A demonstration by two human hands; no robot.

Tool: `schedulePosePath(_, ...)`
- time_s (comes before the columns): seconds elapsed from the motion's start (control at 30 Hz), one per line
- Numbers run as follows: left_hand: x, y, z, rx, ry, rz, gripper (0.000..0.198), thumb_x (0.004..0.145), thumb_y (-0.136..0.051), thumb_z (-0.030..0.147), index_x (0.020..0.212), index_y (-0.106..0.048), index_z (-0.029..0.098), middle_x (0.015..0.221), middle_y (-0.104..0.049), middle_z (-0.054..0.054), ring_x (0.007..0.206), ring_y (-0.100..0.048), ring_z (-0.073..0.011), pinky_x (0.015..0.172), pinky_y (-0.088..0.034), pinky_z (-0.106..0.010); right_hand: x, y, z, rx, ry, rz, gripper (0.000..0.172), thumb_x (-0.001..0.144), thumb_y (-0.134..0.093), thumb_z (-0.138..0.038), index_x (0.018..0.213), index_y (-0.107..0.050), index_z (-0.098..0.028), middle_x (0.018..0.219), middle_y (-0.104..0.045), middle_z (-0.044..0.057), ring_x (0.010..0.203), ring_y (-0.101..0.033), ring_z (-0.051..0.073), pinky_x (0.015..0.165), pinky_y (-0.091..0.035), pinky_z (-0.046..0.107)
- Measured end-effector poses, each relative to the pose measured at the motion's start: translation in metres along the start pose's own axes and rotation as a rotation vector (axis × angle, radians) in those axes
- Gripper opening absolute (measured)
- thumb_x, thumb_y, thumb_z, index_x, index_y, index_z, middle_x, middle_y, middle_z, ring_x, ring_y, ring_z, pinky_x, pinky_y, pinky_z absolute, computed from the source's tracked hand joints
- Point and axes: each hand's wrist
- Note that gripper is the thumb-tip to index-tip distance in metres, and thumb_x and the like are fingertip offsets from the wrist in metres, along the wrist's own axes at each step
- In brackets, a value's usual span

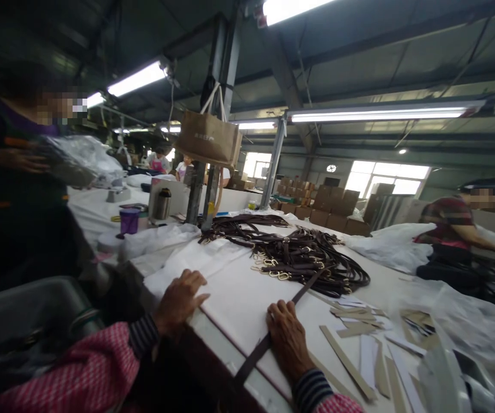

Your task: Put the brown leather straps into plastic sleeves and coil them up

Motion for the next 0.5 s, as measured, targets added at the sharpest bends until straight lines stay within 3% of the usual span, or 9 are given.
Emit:
schedulePosePath(0.1, 0.030, 0.003, -0.045, 0.017, 0.153, -0.038, 0.012, 0.089, -0.065, 0.022, 0.100, -0.065, 0.018, 0.113, -0.067, -0.011, 0.116, -0.055, -0.0316, 0.092, -0.046, -0.043, 0.004, -0.007, 0.004, -0.049, -0.062, -0.004, 0.023, 0.101, -0.043, -0.018, 0.091, -0.063, -0.023, 0.097, -0.062, 0.008, 0.103, -0.053, 0.026, 0.092, -0.048, 0.038)
schedulePosePath(0.2, 0.048, -0.005, -0.073, -0.032, 0.256, -0.130, 0.010, 0.085, -0.070, 0.026, 0.085, -0.066, 0.018, 0.090, -0.069, -0.005, 0.091, -0.064, -0.0243, 0.079, -0.048, -0.035, 0.004, -0.009, 0.005, -0.050, -0.084, -0.022, 0.022, 0.102, -0.043, -0.019, 0.092, -0.063, -0.022, 0.098, -0.062, 0.007, 0.104, -0.054, 0.026, 0.091, -0.047, 0.037)
schedulePosePath(0.33, 0.059, -0.011, -0.086, -0.110, 0.284, -0.201, 0.018, 0.088, -0.071, 0.033, 0.084, -0.067, 0.016, 0.083, -0.069, -0.001, 0.079, -0.064, -0.0183, 0.074, -0.049, -0.033, 0.005, -0.005, 0.004, -0.027, -0.096, -0.047, 0.023, 0.103, -0.042, -0.020, 0.093, -0.063, -0.022, 0.099, -0.062, 0.007, 0.104, -0.054, 0.025, 0.092, -0.047, 0.037)
schedulePosePath(0.5, 0.064, -0.005, -0.087, -0.121, 0.227, -0.187, 0.028, 0.093, -0.065, 0.034, 0.072, -0.064, 0.016, 0.070, -0.063, 0.002, 0.075, -0.062, -0.0175, 0.074, -0.047, -0.032, 0.006, -0.002, 0.002, -0.005, -0.112, -0.048, 0.025, 0.102, -0.042, -0.020, 0.091, -0.064, -0.023, 0.098, -0.062, 0.007, 0.103, -0.055, 0.026, 0.092, -0.047, 0.038)
Point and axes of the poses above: each hand's wrist, its own x-axis towards the middle knuckle, its own y-axis out of the back of the hand, z = x × y
